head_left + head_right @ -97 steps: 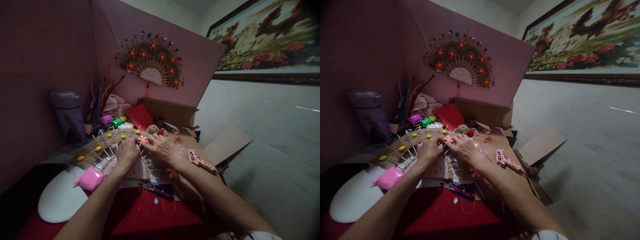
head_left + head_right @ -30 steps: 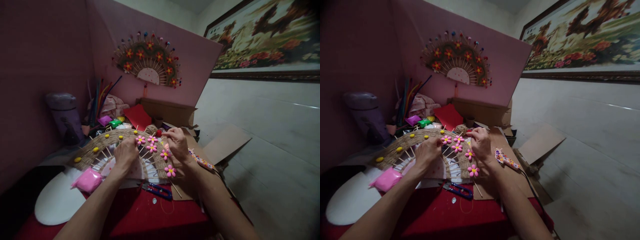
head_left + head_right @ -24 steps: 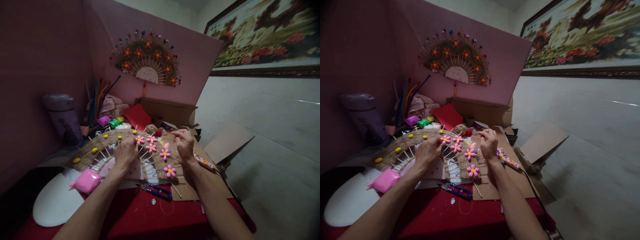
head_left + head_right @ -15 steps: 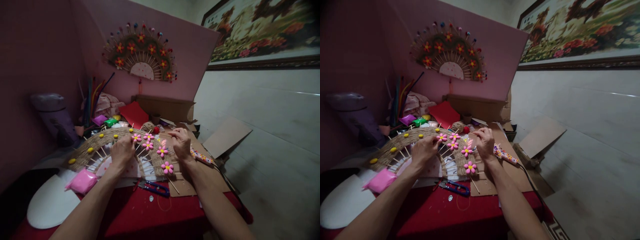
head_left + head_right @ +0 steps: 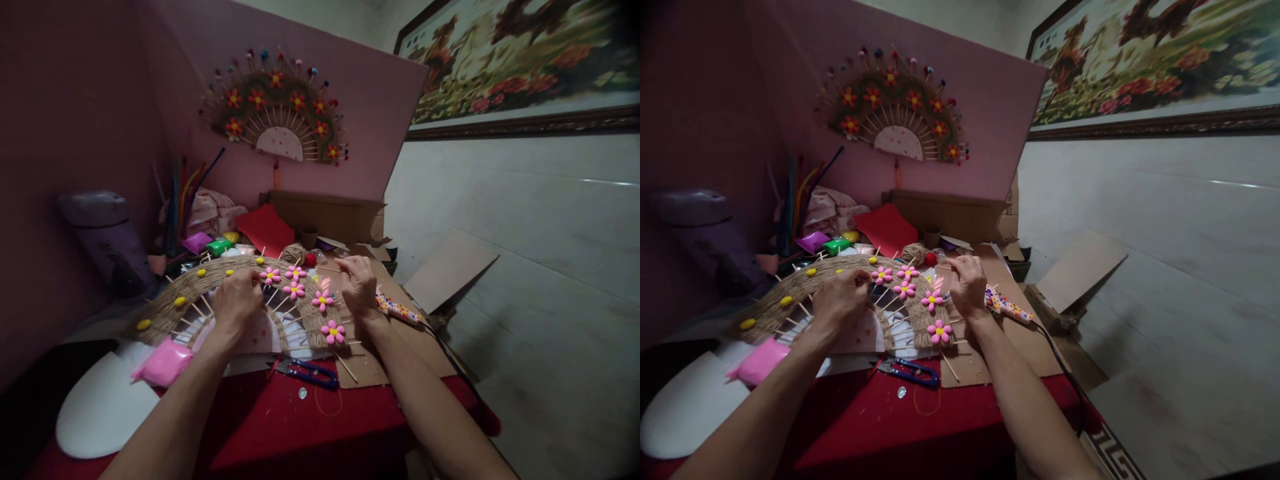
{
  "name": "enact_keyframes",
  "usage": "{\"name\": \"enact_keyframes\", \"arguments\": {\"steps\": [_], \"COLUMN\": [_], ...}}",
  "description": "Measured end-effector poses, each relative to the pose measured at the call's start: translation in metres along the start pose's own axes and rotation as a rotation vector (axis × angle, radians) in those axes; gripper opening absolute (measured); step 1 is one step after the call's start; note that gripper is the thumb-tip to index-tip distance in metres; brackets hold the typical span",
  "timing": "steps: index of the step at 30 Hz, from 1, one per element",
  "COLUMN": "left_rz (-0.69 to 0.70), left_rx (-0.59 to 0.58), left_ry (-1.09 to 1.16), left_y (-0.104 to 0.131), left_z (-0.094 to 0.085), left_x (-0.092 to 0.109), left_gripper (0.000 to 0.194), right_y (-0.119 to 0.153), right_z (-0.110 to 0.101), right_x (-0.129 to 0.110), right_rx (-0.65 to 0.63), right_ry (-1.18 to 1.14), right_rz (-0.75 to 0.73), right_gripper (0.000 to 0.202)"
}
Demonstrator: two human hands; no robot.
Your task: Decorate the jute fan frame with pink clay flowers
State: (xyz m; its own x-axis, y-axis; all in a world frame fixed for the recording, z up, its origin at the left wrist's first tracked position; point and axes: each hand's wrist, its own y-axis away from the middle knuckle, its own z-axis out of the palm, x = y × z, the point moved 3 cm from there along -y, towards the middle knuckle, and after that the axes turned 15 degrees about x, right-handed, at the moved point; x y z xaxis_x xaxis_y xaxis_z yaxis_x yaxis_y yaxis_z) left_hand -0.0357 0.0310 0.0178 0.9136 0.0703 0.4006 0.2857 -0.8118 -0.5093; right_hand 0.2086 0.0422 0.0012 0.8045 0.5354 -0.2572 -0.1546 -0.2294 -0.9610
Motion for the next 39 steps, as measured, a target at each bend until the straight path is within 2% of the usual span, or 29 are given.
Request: {"name": "enact_keyframes", "arguments": {"steps": [4,12,31,36,39], "left_rz": [-0.02,0.075,0.127,0.105,0.092], "left_rx": [-0.062,-0.174,-0.024,0.004,0.009], "left_ry": [-0.036,-0.041,-0.048,-0.004,0.017], "left_y": [-0.002,-0.003,0.014,0.015,0.015], "left_z": [-0.001,-0.001,0.003,0.006,0.008], "left_x": [-0.001,-0.001,0.009,0.011,0.012], "left_gripper": [0.033,0.023,0.029,0.029,0.029], "right_y": [0.0,0.005,0.015,0.006,0.0], "right_z": [0.001,0.005,0.009,0.003,0.001], "right_x": [0.004,0.012,0.016,0.022,0.028], "right_rx": [0.011,-0.06,-0.113,-0.067,-0.104], "right_ry": [0.022,0.055,0.05,-0.012,-0.132], "right_rz": [0.015,0.046,0.122,0.25,0.361], "right_gripper": [0.017,0.034,0.034,0.034,0.038]}}
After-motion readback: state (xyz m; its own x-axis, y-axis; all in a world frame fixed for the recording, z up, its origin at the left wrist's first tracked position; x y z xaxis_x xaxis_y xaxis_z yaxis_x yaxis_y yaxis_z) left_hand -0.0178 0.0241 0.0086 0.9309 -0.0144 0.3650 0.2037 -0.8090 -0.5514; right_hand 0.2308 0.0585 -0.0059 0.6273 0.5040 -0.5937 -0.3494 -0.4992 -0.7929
